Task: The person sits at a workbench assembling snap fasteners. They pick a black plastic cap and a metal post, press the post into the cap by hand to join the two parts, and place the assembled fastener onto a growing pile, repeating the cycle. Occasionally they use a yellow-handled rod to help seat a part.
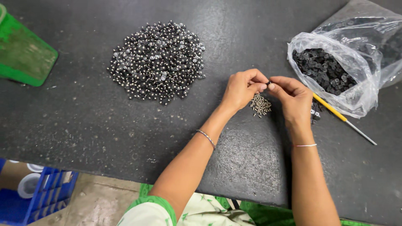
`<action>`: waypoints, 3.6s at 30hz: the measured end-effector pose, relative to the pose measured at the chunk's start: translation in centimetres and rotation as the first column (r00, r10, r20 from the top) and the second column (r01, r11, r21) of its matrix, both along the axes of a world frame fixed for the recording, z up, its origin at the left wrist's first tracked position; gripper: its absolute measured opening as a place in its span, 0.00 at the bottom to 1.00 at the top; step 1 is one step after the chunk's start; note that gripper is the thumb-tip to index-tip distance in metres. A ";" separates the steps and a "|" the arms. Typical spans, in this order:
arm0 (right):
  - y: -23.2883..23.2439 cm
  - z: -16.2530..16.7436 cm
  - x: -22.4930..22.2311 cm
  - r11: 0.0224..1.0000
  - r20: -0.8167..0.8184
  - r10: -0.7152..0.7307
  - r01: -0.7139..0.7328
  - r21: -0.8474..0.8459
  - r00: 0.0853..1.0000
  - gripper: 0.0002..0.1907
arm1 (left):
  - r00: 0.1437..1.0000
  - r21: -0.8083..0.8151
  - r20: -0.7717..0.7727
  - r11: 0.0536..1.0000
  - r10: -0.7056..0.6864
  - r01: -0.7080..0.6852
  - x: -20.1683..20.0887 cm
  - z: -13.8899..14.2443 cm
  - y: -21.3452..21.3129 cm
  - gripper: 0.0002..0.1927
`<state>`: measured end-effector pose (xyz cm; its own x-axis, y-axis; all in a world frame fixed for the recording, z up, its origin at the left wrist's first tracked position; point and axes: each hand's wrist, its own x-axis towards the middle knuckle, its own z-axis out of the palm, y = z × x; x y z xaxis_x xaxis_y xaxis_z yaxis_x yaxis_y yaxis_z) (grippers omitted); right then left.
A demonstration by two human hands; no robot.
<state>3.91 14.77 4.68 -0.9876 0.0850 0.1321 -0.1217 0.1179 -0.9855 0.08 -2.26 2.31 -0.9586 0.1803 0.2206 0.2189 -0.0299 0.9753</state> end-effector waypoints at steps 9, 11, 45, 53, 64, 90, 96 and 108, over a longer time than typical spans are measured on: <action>-0.4 0.8 0.0 1.000 -0.014 0.003 -0.003 0.017 1.000 0.09 | 0.971 -0.074 -0.199 0.986 0.130 -0.147 1.2 2.6 -0.5 0.05; 0.5 1.2 -0.1 0.998 -0.086 -0.043 0.040 -0.043 0.995 0.10 | 0.900 -0.109 -0.341 0.939 0.273 -0.326 1.2 3.5 -1.8 0.05; 1.7 0.6 0.5 0.537 -0.437 0.043 0.348 0.768 0.899 0.08 | 0.930 -0.169 -0.343 0.965 0.133 -0.201 2.0 2.3 -0.6 0.11; -1.2 1.0 1.0 0.786 -0.259 0.027 0.140 0.602 0.965 0.09 | 0.954 -0.174 -0.259 0.964 0.153 -0.201 1.2 1.6 -0.9 0.07; -1.5 1.7 0.7 0.679 -0.270 0.224 0.049 0.732 0.937 0.09 | 0.950 -0.021 0.030 0.950 0.311 -0.311 -0.4 0.2 -1.6 0.06; -2.1 1.0 0.9 0.826 -0.248 -0.070 0.195 0.529 0.966 0.07 | 0.990 -0.100 0.013 0.985 0.139 -0.137 0.6 0.8 -0.7 0.07; -1.6 0.5 0.5 0.950 -0.153 -0.061 0.104 0.294 0.986 0.09 | 0.994 -0.126 0.011 0.986 0.107 -0.105 0.8 1.2 -0.8 0.05; -1.9 -0.2 0.8 0.954 -0.177 -0.115 0.158 0.253 0.978 0.04 | 0.999 0.011 0.049 1.000 0.017 -0.018 0.4 -0.2 -0.5 0.05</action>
<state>4.72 12.85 4.53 -0.9335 0.1581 0.3219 -0.2381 0.3980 -0.8860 0.43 -2.73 2.16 -0.9711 0.1613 0.1759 0.1720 -0.0378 0.9844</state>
